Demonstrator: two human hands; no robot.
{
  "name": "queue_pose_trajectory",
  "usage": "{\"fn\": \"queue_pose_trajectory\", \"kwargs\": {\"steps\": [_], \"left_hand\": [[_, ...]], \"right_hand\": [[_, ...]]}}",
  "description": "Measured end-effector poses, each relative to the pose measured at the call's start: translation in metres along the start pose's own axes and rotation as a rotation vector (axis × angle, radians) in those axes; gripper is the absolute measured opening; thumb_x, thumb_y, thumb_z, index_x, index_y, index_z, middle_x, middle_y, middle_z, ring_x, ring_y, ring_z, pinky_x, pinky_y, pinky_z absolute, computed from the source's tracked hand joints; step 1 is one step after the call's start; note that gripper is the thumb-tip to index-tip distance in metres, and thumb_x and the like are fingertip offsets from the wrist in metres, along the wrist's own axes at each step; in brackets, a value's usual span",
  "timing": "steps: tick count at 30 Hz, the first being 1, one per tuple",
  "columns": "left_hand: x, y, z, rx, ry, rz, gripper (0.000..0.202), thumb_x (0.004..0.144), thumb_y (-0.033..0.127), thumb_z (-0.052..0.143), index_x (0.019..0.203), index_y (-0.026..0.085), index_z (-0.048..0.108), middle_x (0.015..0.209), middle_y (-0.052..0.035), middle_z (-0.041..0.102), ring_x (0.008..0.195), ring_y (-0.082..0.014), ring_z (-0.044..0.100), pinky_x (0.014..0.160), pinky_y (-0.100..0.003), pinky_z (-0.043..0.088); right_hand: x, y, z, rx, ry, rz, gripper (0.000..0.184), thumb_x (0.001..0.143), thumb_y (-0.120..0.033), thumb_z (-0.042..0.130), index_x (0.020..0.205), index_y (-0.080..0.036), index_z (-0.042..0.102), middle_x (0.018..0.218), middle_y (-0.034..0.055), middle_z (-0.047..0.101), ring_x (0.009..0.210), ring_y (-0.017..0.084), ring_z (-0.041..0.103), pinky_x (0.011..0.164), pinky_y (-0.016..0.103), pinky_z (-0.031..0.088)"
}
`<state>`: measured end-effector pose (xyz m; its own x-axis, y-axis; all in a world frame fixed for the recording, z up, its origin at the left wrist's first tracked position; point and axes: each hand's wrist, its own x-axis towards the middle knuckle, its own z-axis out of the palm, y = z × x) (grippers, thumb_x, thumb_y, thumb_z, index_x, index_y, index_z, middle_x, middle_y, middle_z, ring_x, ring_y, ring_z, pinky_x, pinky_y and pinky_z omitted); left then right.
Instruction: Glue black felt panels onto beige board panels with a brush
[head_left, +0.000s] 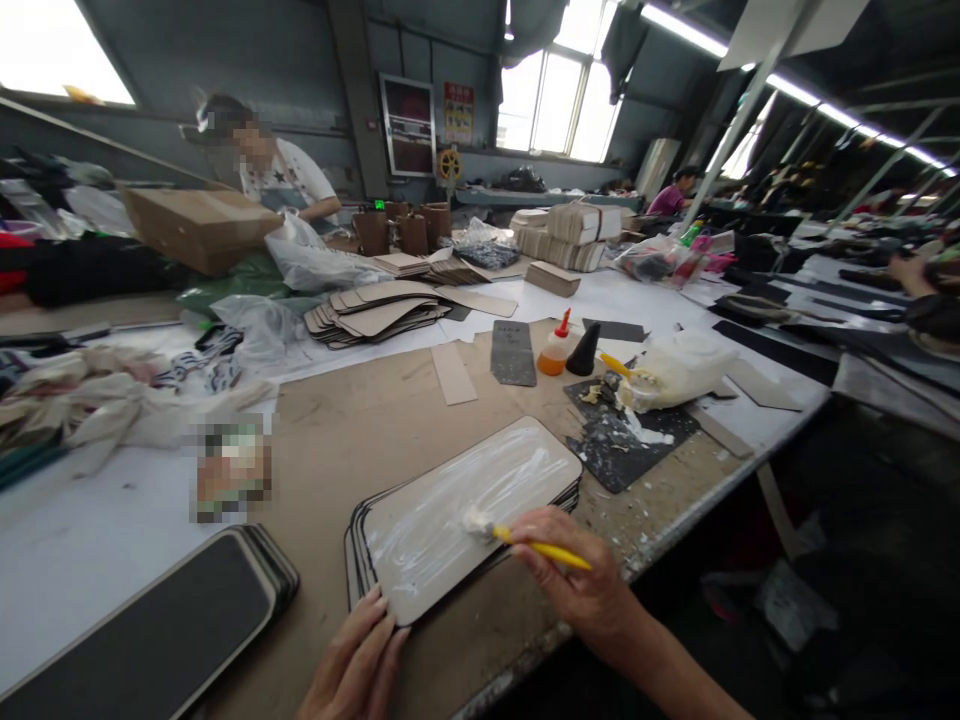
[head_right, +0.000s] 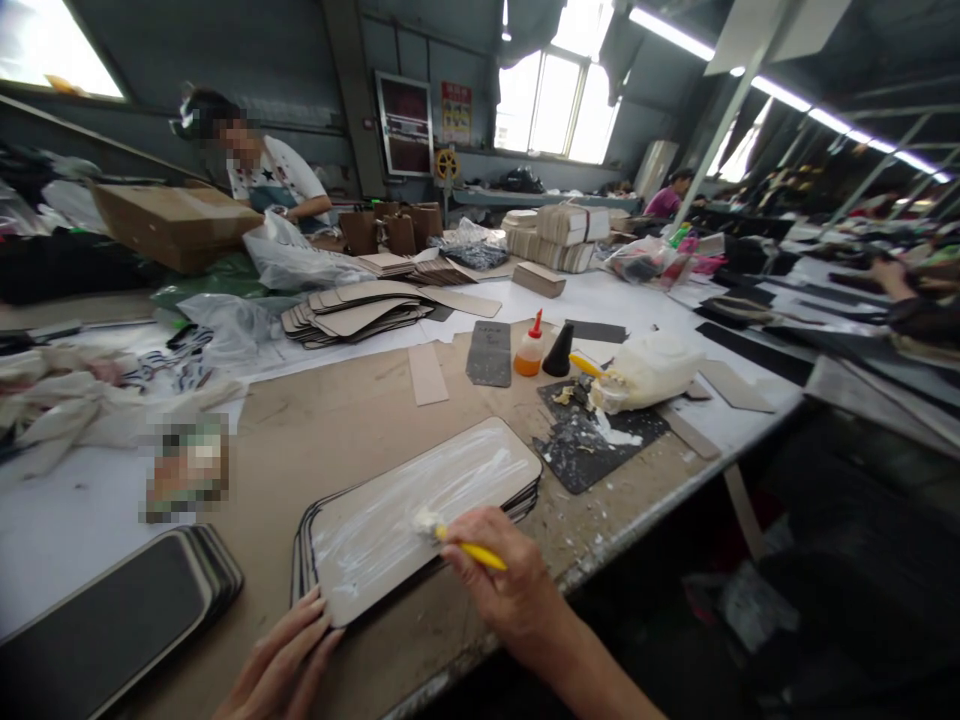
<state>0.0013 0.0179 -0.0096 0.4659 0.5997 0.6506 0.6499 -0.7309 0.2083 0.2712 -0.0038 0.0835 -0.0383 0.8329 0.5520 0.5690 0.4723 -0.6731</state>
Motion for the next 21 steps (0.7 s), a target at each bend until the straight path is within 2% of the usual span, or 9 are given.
{"fn": "queue_pose_trajectory", "kwargs": {"steps": [3,6,9,14,17,21], "left_hand": [[0.007,0.018,-0.002,-0.045,0.070,-0.126,0.022,0.082,0.015,0.054,0.102,0.016,0.062,0.108,-0.0080,0.064,0.100,-0.0180,0.063,0.092,-0.026,0.050],[0.014,0.025,-0.003,-0.062,0.132,-0.146,0.019,0.082,0.012,0.054,0.099,0.015,0.062,0.103,-0.0078,0.065,0.099,-0.0173,0.063,0.091,-0.026,0.050],[0.018,0.027,-0.005,-0.071,0.153,-0.157,0.019,0.081,0.010,0.054,0.097,0.015,0.062,0.101,-0.0075,0.065,0.100,-0.0173,0.063,0.090,-0.026,0.051],[0.019,0.028,-0.006,-0.089,0.137,-0.153,0.021,0.082,0.011,0.054,0.100,0.017,0.062,0.100,-0.0069,0.066,0.100,-0.0188,0.063,0.088,-0.028,0.053],[0.019,0.028,-0.006,-0.095,0.132,-0.143,0.022,0.081,0.012,0.054,0.101,0.017,0.061,0.102,-0.0073,0.066,0.100,-0.0194,0.063,0.087,-0.028,0.053],[0.017,0.025,-0.005,-0.063,0.144,-0.125,0.018,0.081,0.012,0.055,0.097,0.016,0.062,0.100,-0.0082,0.066,0.097,-0.0190,0.064,0.086,-0.027,0.054]], "right_hand": [[-0.003,0.018,-0.025,-0.160,0.163,0.044,0.011,0.086,-0.020,0.054,0.090,-0.021,0.064,0.085,0.0055,0.065,0.083,0.019,0.063,0.075,0.031,0.054],[-0.001,0.022,-0.032,-0.237,0.224,0.071,0.009,0.084,-0.022,0.056,0.087,-0.022,0.065,0.086,0.0060,0.066,0.082,0.020,0.063,0.075,0.033,0.054],[-0.001,0.001,-0.013,-0.119,0.182,0.047,0.012,0.084,-0.017,0.055,0.089,-0.022,0.064,0.086,0.0063,0.066,0.082,0.020,0.063,0.073,0.032,0.054],[0.002,-0.034,0.041,0.213,0.069,0.063,0.013,0.085,-0.014,0.052,0.089,-0.020,0.063,0.081,0.0053,0.065,0.078,0.017,0.063,0.070,0.028,0.054],[0.012,-0.035,0.062,0.300,0.081,0.095,0.012,0.085,-0.016,0.051,0.087,-0.019,0.063,0.081,0.0051,0.065,0.078,0.016,0.062,0.071,0.029,0.053],[0.027,-0.024,0.076,0.331,0.105,0.151,0.013,0.086,-0.021,0.051,0.084,-0.019,0.063,0.079,0.0048,0.063,0.077,0.016,0.060,0.071,0.029,0.052]]}}
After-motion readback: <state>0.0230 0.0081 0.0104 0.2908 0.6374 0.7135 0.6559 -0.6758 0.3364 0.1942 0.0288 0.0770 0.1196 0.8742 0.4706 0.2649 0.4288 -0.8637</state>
